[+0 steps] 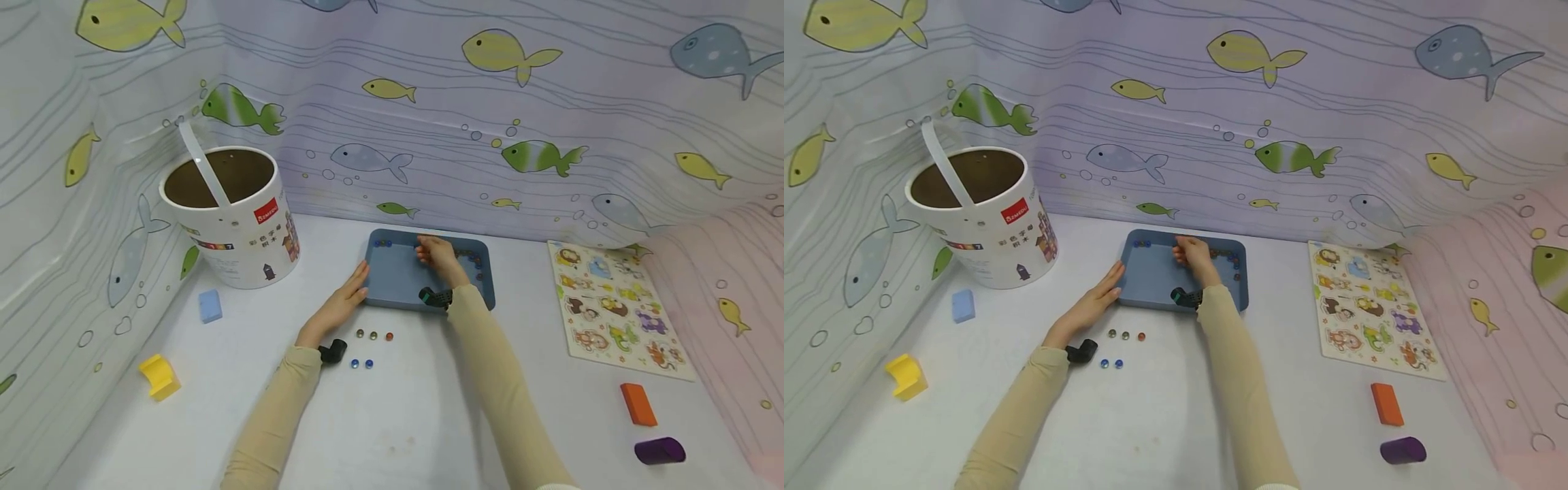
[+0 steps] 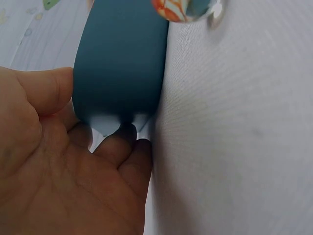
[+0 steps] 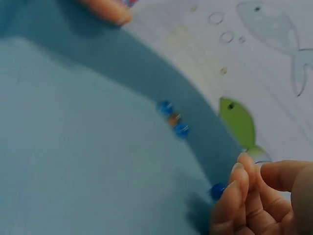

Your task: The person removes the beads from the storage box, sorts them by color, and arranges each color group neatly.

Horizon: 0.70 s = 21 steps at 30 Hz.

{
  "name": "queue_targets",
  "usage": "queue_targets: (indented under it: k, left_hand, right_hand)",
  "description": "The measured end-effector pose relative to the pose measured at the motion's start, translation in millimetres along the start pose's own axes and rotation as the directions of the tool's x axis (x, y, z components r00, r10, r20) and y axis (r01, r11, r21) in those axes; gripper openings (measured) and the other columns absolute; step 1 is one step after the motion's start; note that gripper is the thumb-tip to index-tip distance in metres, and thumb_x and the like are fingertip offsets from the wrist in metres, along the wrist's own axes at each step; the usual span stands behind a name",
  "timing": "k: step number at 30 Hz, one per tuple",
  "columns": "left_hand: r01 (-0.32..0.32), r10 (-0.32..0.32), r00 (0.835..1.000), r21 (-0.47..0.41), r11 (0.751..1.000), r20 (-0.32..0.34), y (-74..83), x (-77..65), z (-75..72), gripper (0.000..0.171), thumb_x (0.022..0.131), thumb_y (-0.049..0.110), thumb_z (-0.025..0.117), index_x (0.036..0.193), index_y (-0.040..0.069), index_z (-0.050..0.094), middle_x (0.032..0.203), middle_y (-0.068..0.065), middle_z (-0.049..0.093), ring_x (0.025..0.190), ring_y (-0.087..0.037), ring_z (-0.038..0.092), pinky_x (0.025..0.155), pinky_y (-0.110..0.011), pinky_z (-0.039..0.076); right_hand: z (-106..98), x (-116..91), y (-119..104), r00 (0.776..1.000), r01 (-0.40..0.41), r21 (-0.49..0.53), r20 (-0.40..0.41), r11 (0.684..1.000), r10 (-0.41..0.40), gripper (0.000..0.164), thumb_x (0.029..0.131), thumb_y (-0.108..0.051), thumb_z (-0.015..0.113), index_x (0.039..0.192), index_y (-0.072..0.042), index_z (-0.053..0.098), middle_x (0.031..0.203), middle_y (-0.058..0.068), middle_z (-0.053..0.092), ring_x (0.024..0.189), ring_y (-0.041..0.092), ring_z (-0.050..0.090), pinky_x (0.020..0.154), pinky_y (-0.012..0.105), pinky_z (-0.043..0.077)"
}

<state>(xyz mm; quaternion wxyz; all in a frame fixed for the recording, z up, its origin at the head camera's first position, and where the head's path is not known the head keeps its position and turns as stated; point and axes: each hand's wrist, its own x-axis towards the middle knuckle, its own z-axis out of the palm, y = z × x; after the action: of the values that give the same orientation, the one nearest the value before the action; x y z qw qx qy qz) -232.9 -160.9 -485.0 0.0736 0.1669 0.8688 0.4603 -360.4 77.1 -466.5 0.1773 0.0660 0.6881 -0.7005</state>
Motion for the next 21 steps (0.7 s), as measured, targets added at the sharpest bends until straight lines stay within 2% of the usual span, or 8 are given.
queue_targets:
  k: [4,10,17,21]
  left_hand:
    - [0.003,-0.003,1.0,-0.002,1.0,0.003,0.4,1.3,1.5,0.055,0.106,0.019,0.035,0.154,0.002,0.013,0.165,-0.009,0.0,0.151,-0.034,0.004,0.122,-0.053,0.009]
    - [0.02,-0.02,1.0,0.007,1.0,-0.001,3.3,1.4,0.6,0.055,0.106,0.021,0.035,0.155,0.004,0.015,0.165,-0.006,0.002,0.152,-0.031,0.005,0.123,-0.051,0.009]
    - [0.015,-0.015,1.0,0.015,1.0,-0.004,2.3,0.8,-0.5,0.055,0.106,0.02,0.036,0.155,0.004,0.015,0.165,-0.008,0.002,0.151,-0.033,0.006,0.122,-0.053,0.01]
    - [0.018,-0.018,1.0,0.017,1.0,-0.007,-0.2,-0.8,-0.6,0.055,0.106,0.021,0.035,0.155,0.004,0.015,0.165,-0.008,0.002,0.151,-0.033,0.006,0.122,-0.053,0.01]
  right_hand:
    - [-1,2,5,0.998,0.011,-0.052,-0.055,0.999,-0.014,0.037,0.103,-0.019,0.047,0.136,-0.004,0.053,0.081,-0.001,0.059,0.064,0.004,0.056,0.057,0.015,0.048]
    - [1,1,6,0.995,0.063,-0.207,-0.064,0.976,-0.078,0.033,0.101,-0.02,0.051,0.13,-0.007,0.059,0.084,0.002,0.06,0.06,0.007,0.053,0.053,0.018,0.045]
    - [2,2,10,0.988,0.092,-0.355,-0.085,0.931,-0.13,0.027,0.098,-0.016,0.056,0.123,-0.007,0.064,0.085,0.004,0.062,0.055,0.008,0.052,0.049,0.019,0.044]
    - [4,6,13,0.986,0.102,-0.47,-0.072,0.877,-0.153,0.027,0.097,-0.019,0.059,0.121,-0.009,0.066,0.085,0.006,0.063,0.055,0.009,0.052,0.049,0.021,0.043]
